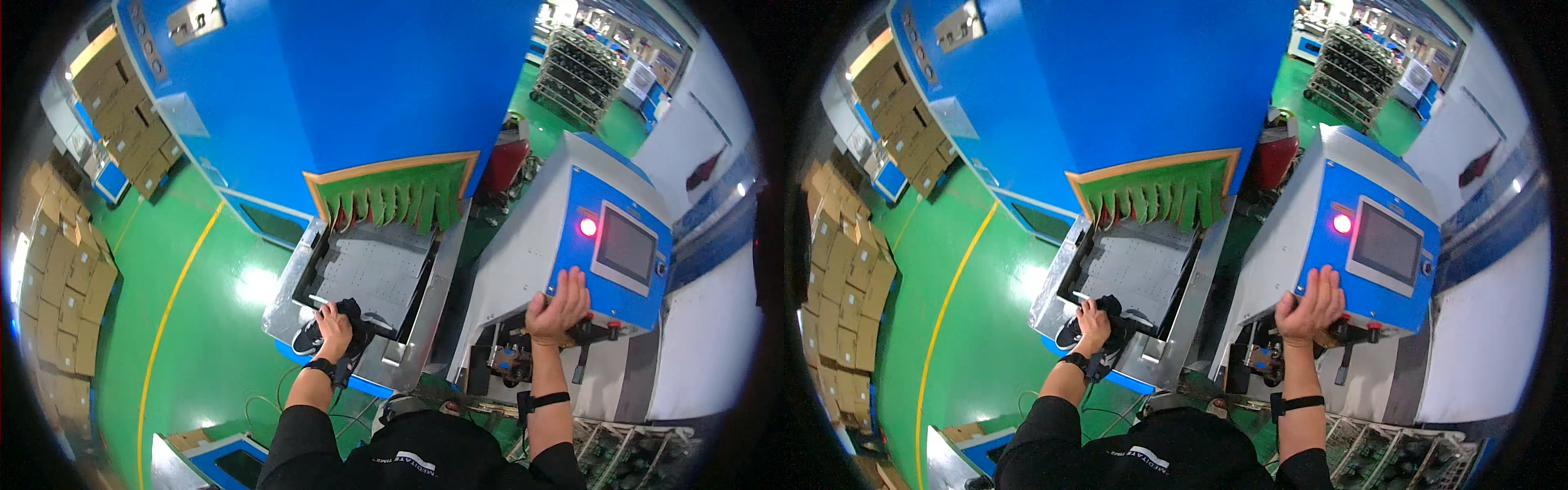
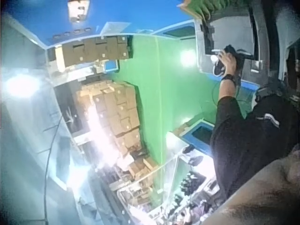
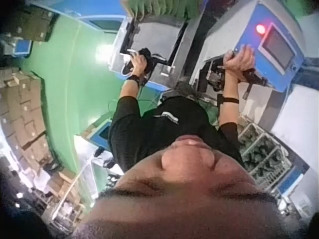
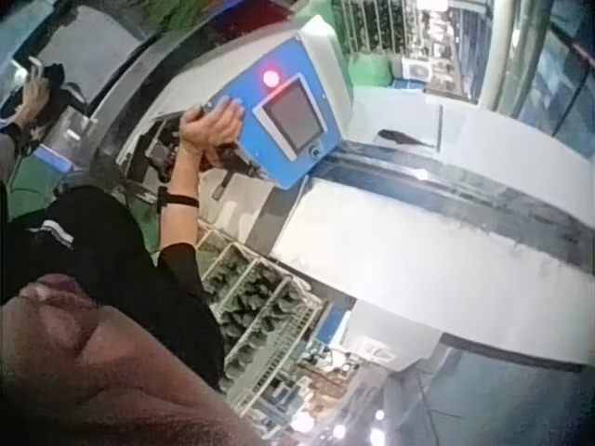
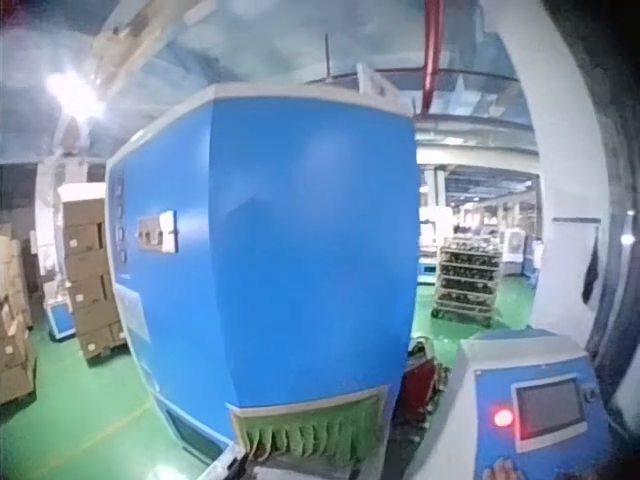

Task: Placing shoe lasts into a manufacturing machine and then placing assembled shoes onto a conveyor belt.

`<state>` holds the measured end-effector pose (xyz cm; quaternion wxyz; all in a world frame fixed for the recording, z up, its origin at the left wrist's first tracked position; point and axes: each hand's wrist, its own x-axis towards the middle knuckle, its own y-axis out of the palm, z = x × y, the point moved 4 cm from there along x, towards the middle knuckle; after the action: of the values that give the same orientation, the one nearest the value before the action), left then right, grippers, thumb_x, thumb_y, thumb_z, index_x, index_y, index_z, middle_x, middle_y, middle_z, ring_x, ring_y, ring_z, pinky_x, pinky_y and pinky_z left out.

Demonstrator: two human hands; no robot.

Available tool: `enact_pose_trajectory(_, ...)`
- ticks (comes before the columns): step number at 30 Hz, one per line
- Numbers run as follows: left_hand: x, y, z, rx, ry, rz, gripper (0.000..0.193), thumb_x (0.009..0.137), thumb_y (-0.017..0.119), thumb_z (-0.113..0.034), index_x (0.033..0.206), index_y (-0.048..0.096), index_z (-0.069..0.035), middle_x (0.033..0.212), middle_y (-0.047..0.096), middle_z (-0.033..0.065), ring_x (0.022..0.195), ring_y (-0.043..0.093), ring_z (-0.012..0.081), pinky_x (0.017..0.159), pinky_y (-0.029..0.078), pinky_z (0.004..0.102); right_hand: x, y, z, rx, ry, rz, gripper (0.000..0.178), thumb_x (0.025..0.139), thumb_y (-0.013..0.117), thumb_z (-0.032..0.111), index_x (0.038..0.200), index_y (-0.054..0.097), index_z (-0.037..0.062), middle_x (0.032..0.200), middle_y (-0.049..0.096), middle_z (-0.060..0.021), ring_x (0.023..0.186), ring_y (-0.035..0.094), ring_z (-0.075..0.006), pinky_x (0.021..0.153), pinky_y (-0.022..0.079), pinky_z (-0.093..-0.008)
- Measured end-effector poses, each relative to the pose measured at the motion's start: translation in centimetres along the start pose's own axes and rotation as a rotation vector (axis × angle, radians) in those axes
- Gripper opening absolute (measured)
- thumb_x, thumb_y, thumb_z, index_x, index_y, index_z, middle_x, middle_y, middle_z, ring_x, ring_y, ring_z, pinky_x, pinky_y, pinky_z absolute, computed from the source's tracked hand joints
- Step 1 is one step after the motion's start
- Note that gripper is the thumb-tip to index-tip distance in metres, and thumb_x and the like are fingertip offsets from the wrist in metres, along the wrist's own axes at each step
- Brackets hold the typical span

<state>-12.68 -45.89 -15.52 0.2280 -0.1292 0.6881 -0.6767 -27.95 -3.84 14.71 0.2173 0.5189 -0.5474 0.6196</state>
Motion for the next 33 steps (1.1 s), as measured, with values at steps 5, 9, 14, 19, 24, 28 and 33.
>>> enact_pose_trajectory(5,-6.9,-3.4,-1.2,-0.376,0.284,-0.095,0.023,0.081,0.065,-0.015,0.099,0.078,-0.007,0.137,0.053,0.0149,0.13,0.046,0.0365,0.108,0.039,0.0496,0.9,-3.9,0.4,0.418,0.112,0.201,0.039,0.089,0.066,0.011,0.125,0.062,-0.0029,0.141,0.056,-0.0213,0.137,0.047,-0.0407,0.115,0.031,-0.0542)
enact_pose_trajectory(9,-17.1,-14.8,-8.3,-0.626,0.822,-0.018,0.025,0.073,0.07,-0.017,0.094,0.077,-0.006,0.138,0.053,0.0152,0.134,0.043,0.0394,0.111,0.039,0.0459,-6.8,-9.3,-0.5,0.93,0.401,0.31,0.024,0.09,0.061,0.004,0.113,0.069,-0.0017,0.112,0.069,-0.0173,0.111,0.064,-0.0346,0.1,0.047,-0.0426)
enact_pose_trajectory(14,-26.3,-21.1,-16.1,-0.619,0.97,0.051,0.02,0.073,0.068,-0.019,0.087,0.071,-0.005,0.122,0.059,0.0111,0.11,0.053,0.0351,0.096,0.044,0.0453,-16.1,-12.0,2.6,1.631,0.311,1.247,0.039,0.098,0.059,0.023,0.13,0.065,0.0031,0.126,0.059,-0.0136,0.12,0.054,-0.0269,0.105,0.04,-0.0358)
enact_pose_trajectory(19,-31.6,-18.9,-17.8,-0.389,0.791,0.278,0.016,0.075,0.066,-0.013,0.087,0.07,-0.004,0.106,0.067,0.0155,0.096,0.061,0.0398,0.083,0.05,0.0458,-17.7,-16.4,1.2,1.696,0.026,1.467,0.047,0.099,0.058,0.026,0.142,0.057,0.007,0.135,0.054,-0.0152,0.128,0.049,-0.0288,0.11,0.037,-0.0355)
enact_pose_trajectory(24,-36.2,-16.4,-15.3,-0.552,0.458,1.204,0.033,0.081,0.058,-0.005,0.113,0.066,-0.001,0.1,0.073,0.0153,0.092,0.07,0.0349,0.081,0.057,0.0437,-20.5,-20.0,3.1,1.696,0.233,2.0,0.054,0.095,0.068,0.034,0.139,0.059,0.0049,0.115,0.07,-0.013,0.088,0.067,-0.0199,0.085,0.054,-0.0333)
enact_pose_trajectory(28,-40.0,-14.5,-13.1,-1.34,0.035,1.443,0.044,0.089,0.059,-0.016,0.131,0.061,-0.004,0.118,0.069,0.0084,0.106,0.066,0.0221,0.095,0.053,0.0424,-20.4,-22.0,4.2,1.732,0.584,2.03,0.056,0.088,0.079,0.025,0.134,0.061,-0.0012,0.094,0.071,-0.0088,0.064,0.065,-0.0126,0.056,0.053,-0.0261)
enact_pose_trajectory(33,-41.1,-18.4,-14.1,-0.868,0.072,0.775,0.082,0.08,0.069,-0.066,0.123,0.066,0.004,0.119,0.068,0.0216,0.111,0.064,0.0307,0.094,0.047,0.0422,-19.1,-22.8,6.5,1.555,0.485,1.964,0.061,0.081,0.084,0.026,0.127,0.062,-0.0077,0.117,0.063,-0.0119,0.078,0.069,-0.0173,0.06,0.057,-0.0288)
